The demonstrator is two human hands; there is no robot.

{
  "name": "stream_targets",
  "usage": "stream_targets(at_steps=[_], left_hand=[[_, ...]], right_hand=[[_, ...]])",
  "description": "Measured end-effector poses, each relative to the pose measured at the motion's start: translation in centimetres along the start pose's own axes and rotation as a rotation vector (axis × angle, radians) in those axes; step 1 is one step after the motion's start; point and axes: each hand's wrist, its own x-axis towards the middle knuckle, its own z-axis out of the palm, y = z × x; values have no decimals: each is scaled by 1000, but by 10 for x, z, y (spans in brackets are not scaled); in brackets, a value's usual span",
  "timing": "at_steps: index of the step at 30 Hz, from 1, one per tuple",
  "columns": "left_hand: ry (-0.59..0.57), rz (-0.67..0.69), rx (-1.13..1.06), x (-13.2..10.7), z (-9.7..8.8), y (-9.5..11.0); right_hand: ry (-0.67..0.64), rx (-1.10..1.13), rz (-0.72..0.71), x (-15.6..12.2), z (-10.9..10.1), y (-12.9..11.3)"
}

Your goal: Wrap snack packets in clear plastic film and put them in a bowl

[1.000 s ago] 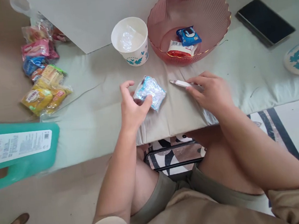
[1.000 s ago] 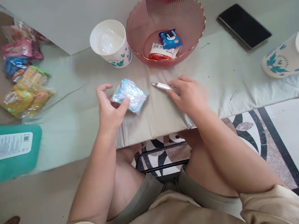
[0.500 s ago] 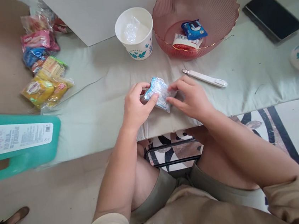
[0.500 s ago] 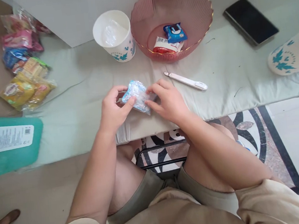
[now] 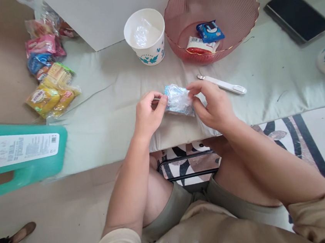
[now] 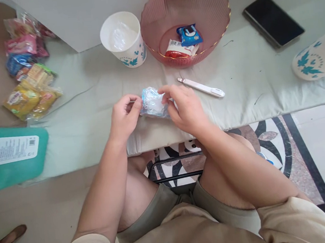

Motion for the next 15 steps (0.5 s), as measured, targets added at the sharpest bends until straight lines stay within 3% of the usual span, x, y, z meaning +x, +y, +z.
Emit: stream_targets(at_steps=[4, 8, 11, 15], left_hand=[[-8, 15, -4, 5, 3, -6], [91, -29, 73, 6, 1, -9], [176, 95, 210, 3, 1, -2], [25, 257, 297, -2, 13, 11]], right_hand=[[-65, -1, -18, 0, -9, 4], [76, -6, 96, -2, -21, 14], [97, 41, 134, -5, -24, 20], [33, 141, 76, -7, -21, 23]])
